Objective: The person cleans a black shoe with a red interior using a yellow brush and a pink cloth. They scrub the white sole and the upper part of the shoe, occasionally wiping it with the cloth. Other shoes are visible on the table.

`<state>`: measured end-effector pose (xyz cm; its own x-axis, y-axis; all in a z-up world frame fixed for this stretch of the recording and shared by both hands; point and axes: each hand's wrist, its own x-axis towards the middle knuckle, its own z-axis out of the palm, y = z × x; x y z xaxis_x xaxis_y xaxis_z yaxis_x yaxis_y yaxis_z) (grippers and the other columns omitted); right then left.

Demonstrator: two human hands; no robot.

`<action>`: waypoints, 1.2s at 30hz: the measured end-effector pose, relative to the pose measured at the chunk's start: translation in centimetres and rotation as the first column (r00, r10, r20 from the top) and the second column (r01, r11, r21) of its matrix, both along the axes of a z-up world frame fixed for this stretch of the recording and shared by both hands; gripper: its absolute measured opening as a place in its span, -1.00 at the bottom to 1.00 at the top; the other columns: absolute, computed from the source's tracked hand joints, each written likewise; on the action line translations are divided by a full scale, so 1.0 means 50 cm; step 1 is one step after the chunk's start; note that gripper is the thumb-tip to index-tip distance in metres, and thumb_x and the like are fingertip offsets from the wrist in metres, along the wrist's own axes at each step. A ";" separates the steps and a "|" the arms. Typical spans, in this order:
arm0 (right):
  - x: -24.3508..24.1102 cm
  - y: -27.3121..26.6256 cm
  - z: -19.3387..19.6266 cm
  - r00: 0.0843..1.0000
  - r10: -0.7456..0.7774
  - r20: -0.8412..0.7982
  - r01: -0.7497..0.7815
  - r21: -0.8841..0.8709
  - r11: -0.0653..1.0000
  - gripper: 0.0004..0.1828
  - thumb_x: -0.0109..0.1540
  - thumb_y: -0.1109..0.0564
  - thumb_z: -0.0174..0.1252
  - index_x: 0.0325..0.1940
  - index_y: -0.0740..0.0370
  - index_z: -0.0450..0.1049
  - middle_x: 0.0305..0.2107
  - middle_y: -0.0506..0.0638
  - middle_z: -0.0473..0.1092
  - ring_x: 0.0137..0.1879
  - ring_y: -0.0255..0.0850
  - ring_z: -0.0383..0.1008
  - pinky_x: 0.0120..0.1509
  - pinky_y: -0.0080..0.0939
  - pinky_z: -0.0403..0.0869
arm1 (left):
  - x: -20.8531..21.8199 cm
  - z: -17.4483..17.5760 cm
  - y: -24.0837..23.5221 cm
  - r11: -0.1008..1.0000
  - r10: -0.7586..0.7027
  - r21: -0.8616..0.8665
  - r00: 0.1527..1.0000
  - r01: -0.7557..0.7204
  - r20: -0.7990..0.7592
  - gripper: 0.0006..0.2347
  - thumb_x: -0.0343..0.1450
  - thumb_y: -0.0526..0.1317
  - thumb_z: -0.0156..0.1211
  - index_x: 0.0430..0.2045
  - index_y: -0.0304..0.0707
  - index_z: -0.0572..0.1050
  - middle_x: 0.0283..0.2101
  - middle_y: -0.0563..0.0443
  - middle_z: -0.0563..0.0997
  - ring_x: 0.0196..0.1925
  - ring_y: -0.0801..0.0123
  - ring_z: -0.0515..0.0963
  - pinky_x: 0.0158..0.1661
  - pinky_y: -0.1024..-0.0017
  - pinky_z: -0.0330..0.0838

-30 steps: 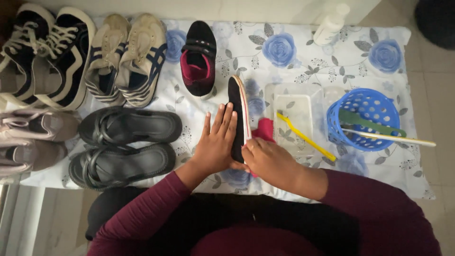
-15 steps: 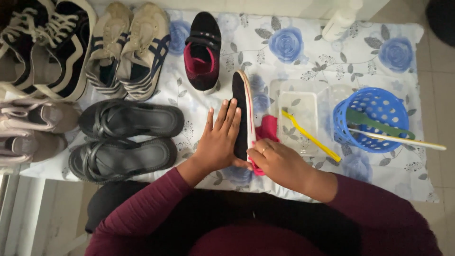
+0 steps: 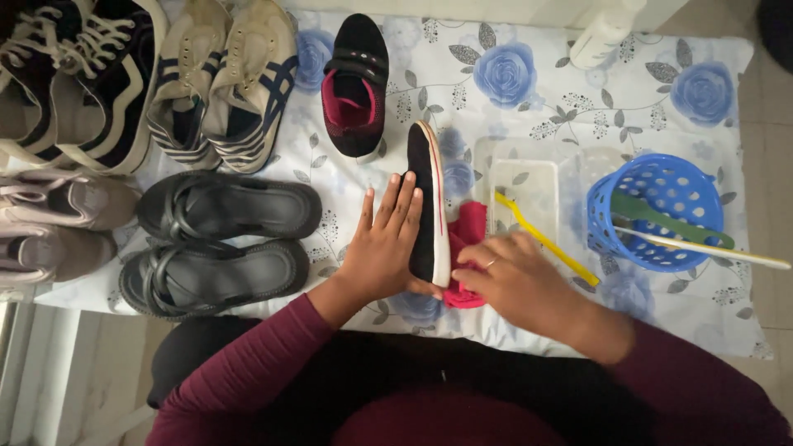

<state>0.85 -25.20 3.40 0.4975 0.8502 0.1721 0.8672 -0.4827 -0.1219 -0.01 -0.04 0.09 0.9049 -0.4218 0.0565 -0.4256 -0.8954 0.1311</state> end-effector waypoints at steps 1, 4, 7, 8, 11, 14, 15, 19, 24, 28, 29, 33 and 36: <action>0.013 -0.007 0.021 1.000 -0.001 0.001 0.001 0.004 1.000 -0.82 0.22 -0.06 0.14 -0.15 -0.01 0.49 -0.01 -0.13 0.38 0.08 -0.08 0.38 0.09 0.04 0.27 | 0.004 0.001 0.001 1.000 -0.001 0.004 1.000 0.001 0.001 0.41 -0.13 0.68 0.06 0.46 -0.50 -0.14 0.57 -0.33 -0.22 0.60 -0.14 -0.27 0.43 -0.17 -0.34; 0.045 -0.040 0.065 0.976 -0.160 -0.145 0.158 -0.024 0.987 -0.75 0.20 -0.06 0.17 -0.09 0.00 0.56 0.06 -0.12 0.40 0.14 -0.02 0.40 0.16 0.12 0.28 | 0.001 0.005 0.000 1.000 -0.007 0.001 1.000 0.007 -0.017 0.40 -0.11 0.68 0.06 0.47 -0.49 -0.16 0.57 -0.33 -0.22 0.60 -0.13 -0.26 0.43 -0.17 -0.32; 0.069 -0.083 0.047 0.906 -0.404 -0.124 0.381 -0.176 0.908 -0.67 0.32 -0.01 0.10 0.14 0.07 0.50 0.05 0.01 0.45 -0.01 -0.01 0.57 0.09 0.03 0.44 | 0.001 0.012 0.000 1.000 -0.002 0.000 1.000 0.002 -0.004 0.39 -0.11 0.67 0.10 0.46 -0.51 -0.12 0.56 -0.35 -0.18 0.60 -0.14 -0.24 0.43 -0.16 -0.34; 0.070 -0.096 0.026 0.895 -0.441 -0.071 0.413 -0.246 0.877 -0.64 0.31 -0.02 0.09 0.17 0.07 0.45 0.04 0.05 0.44 -0.01 0.02 0.59 0.06 0.02 0.48 | 0.000 0.012 0.000 1.000 0.000 0.000 1.000 0.000 0.008 0.40 -0.12 0.67 0.09 0.46 -0.50 -0.12 0.57 -0.34 -0.18 0.60 -0.13 -0.23 0.43 -0.15 -0.32; 0.066 -0.101 0.004 0.859 -0.509 -0.046 0.457 -0.378 0.806 -0.61 0.32 -0.03 0.07 0.21 0.10 0.37 0.00 0.09 0.45 -0.09 0.01 0.63 -0.03 -0.03 0.54 | -0.002 0.008 0.000 1.000 0.003 -0.006 1.000 -0.002 0.020 0.40 -0.14 0.67 0.08 0.46 -0.49 -0.11 0.57 -0.33 -0.17 0.60 -0.13 -0.22 0.43 -0.15 -0.31; 0.065 -0.098 -0.002 0.840 -0.540 -0.053 0.458 -0.465 0.758 -0.65 0.31 0.00 0.08 0.15 0.12 0.35 -0.13 0.08 0.48 -0.24 -0.06 0.65 -0.16 -0.11 0.55 | -0.004 0.010 -0.002 1.000 0.007 -0.010 0.999 -0.007 0.037 0.41 -0.15 0.66 0.11 0.46 -0.50 -0.10 0.56 -0.34 -0.15 0.60 -0.13 -0.20 0.43 -0.15 -0.31; 0.065 -0.098 -0.006 0.846 -0.532 -0.036 0.448 -0.493 0.746 -0.70 0.29 0.04 0.10 0.08 0.13 0.34 -0.22 0.06 0.49 -0.31 -0.09 0.64 -0.23 -0.14 0.55 | -0.003 0.012 -0.002 1.000 0.011 -0.009 0.999 -0.011 0.047 0.41 -0.15 0.65 0.14 0.46 -0.50 -0.09 0.56 -0.35 -0.14 0.60 -0.13 -0.19 0.43 -0.15 -0.30; 0.069 -0.087 0.039 0.815 -0.571 -0.101 0.448 -0.516 0.731 -0.69 0.25 0.15 0.11 0.06 0.20 0.32 -0.18 0.16 0.49 -0.26 -0.02 0.64 -0.16 -0.06 0.59 | -0.003 0.009 -0.001 0.999 0.013 -0.044 0.999 -0.011 0.031 0.42 -0.18 0.67 0.12 0.45 -0.51 -0.07 0.56 -0.35 -0.14 0.60 -0.13 -0.19 0.43 -0.14 -0.31; 0.076 -0.077 0.089 0.747 -0.652 -0.129 0.526 -0.487 0.698 -0.72 0.31 0.21 0.00 0.12 0.24 0.34 -0.17 0.12 0.44 -0.26 -0.09 0.64 -0.19 -0.14 0.61 | -0.002 0.005 -0.001 0.999 0.021 -0.045 0.999 -0.019 0.043 0.42 -0.20 0.65 0.13 0.45 -0.49 -0.06 0.56 -0.33 -0.12 0.60 -0.11 -0.17 0.43 -0.14 -0.28; 0.059 -0.100 0.092 0.838 -0.514 -0.182 0.400 -0.434 0.807 -0.66 0.27 0.26 -0.04 0.14 0.27 0.37 -0.19 0.17 0.45 -0.16 0.07 0.64 -0.15 -0.06 0.61 | -0.003 0.004 -0.001 0.999 0.022 -0.034 0.999 -0.020 0.044 0.42 -0.19 0.66 0.12 0.46 -0.48 -0.08 0.56 -0.31 -0.13 0.60 -0.10 -0.18 0.44 -0.14 -0.29; 0.059 -0.108 0.079 0.843 -0.523 -0.123 0.428 -0.433 0.793 -0.62 0.28 0.24 -0.05 0.20 0.21 0.34 -0.17 0.10 0.43 -0.18 -0.03 0.64 -0.16 -0.18 0.61 | -0.002 0.004 -0.001 0.999 0.024 -0.031 0.998 -0.022 0.056 0.42 -0.20 0.66 0.15 0.46 -0.47 -0.07 0.56 -0.31 -0.13 0.60 -0.10 -0.17 0.44 -0.14 -0.28; 0.061 -0.089 0.131 0.760 -0.526 -0.383 0.400 -0.362 0.842 -0.55 0.28 0.25 -0.08 0.28 0.22 0.34 -0.14 0.22 0.47 -0.13 0.15 0.64 -0.11 -0.04 0.62 | -0.004 0.009 -0.002 0.999 0.024 -0.039 0.998 -0.022 0.056 0.42 -0.19 0.65 0.16 0.46 -0.47 -0.07 0.56 -0.32 -0.14 0.60 -0.10 -0.16 0.44 -0.13 -0.27; 0.062 -0.113 0.063 0.848 -0.492 -0.196 0.397 -0.382 0.835 -0.51 0.29 0.22 -0.05 0.34 0.16 0.29 -0.13 0.11 0.45 -0.10 -0.01 0.62 -0.10 -0.24 0.62 | -0.004 0.006 -0.003 0.999 0.026 -0.045 0.998 -0.024 0.056 0.42 -0.19 0.65 0.14 0.46 -0.46 -0.09 0.56 -0.31 -0.13 0.60 -0.10 -0.16 0.43 -0.14 -0.26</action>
